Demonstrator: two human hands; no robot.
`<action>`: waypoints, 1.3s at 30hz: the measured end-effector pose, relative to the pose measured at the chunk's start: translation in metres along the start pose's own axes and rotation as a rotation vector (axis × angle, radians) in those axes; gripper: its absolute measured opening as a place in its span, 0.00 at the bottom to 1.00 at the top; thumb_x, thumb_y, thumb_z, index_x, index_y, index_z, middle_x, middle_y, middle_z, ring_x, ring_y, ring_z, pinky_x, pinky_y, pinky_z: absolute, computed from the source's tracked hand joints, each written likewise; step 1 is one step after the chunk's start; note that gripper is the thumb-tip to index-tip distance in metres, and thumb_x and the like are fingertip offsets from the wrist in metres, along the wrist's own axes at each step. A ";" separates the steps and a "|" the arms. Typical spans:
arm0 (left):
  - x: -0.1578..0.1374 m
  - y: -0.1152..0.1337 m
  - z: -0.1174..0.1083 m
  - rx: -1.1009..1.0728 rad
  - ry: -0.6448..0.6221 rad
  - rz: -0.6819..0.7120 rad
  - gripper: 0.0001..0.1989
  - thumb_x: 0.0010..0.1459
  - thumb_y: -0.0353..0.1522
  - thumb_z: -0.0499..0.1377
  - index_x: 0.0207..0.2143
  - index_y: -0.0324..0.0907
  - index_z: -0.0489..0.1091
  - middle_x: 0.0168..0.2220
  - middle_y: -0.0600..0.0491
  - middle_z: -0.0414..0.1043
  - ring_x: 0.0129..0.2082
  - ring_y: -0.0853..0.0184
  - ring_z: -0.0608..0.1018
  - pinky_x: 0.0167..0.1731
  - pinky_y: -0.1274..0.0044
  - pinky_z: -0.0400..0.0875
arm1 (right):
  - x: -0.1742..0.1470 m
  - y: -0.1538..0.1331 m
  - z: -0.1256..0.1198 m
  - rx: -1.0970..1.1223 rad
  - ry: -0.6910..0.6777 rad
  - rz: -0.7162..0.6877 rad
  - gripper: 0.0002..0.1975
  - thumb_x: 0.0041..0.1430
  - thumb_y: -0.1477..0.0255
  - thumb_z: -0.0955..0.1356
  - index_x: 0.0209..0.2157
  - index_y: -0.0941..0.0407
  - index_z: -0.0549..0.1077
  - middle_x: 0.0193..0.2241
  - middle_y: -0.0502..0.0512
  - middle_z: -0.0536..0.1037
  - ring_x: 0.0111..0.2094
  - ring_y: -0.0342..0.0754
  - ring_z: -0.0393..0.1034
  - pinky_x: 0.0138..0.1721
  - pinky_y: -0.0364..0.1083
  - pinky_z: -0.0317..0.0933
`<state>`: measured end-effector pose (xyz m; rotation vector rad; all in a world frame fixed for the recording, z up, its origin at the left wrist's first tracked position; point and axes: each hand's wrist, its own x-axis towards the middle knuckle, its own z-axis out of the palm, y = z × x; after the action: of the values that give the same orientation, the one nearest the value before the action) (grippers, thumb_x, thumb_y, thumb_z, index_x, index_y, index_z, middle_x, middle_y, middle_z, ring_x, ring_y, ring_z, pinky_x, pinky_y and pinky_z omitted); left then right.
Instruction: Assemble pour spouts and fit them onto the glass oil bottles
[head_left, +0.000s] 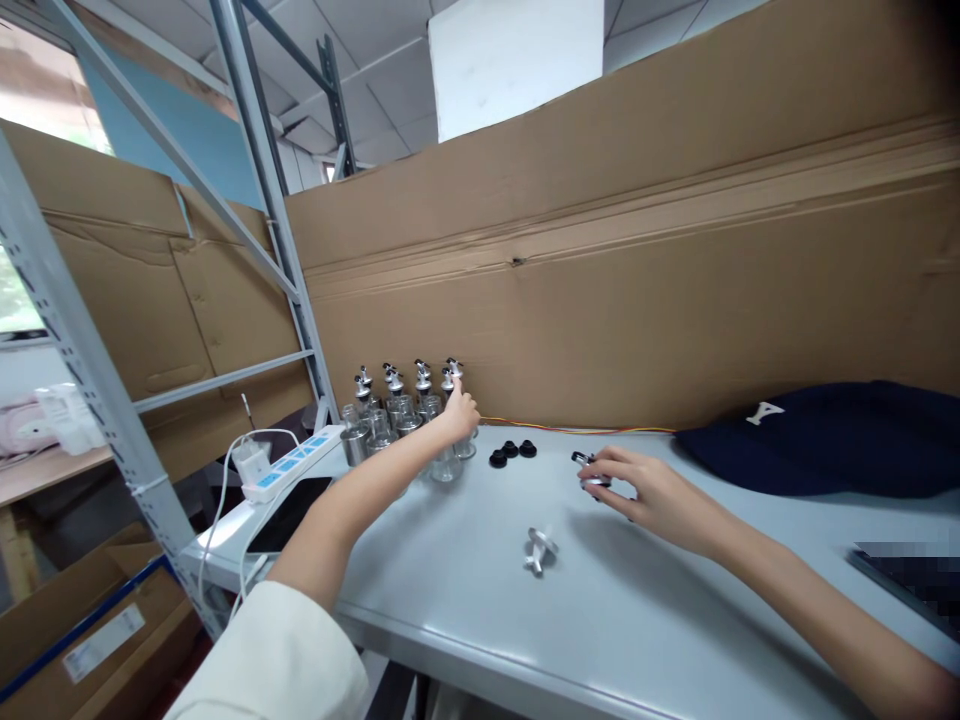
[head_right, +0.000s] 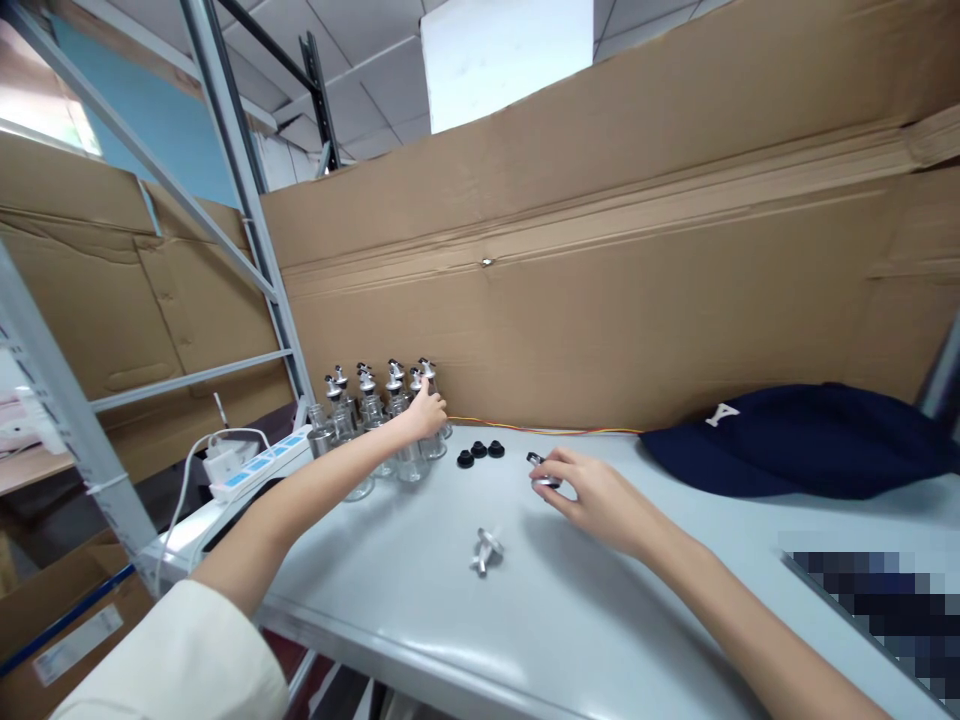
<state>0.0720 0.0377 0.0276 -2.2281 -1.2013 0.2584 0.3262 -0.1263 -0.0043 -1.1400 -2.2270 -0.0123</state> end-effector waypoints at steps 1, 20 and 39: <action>-0.001 -0.001 -0.001 0.006 -0.002 0.002 0.10 0.49 0.25 0.59 0.32 0.46 0.77 0.43 0.46 0.74 0.47 0.54 0.70 0.56 0.47 0.35 | 0.000 0.000 0.000 0.002 0.001 0.001 0.18 0.60 0.58 0.59 0.34 0.53 0.75 0.35 0.58 0.75 0.29 0.47 0.72 0.33 0.47 0.66; -0.111 -0.020 -0.047 -0.395 0.579 -0.469 0.20 0.60 0.44 0.48 0.46 0.44 0.68 0.47 0.41 0.69 0.50 0.53 0.68 0.54 0.58 0.51 | 0.000 0.001 -0.002 0.000 -0.010 -0.009 0.17 0.61 0.60 0.58 0.35 0.53 0.74 0.36 0.58 0.74 0.31 0.48 0.72 0.35 0.48 0.66; -0.137 -0.082 0.058 -0.421 0.784 -0.798 0.15 0.59 0.40 0.49 0.36 0.42 0.71 0.44 0.44 0.71 0.49 0.54 0.67 0.53 0.59 0.53 | -0.001 0.004 0.001 -0.003 -0.053 0.008 0.16 0.62 0.61 0.59 0.37 0.53 0.74 0.37 0.57 0.73 0.32 0.47 0.71 0.34 0.46 0.65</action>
<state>-0.0889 -0.0156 0.0137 -1.6528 -1.6035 -1.1491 0.3290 -0.1248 -0.0065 -1.1638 -2.2692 0.0175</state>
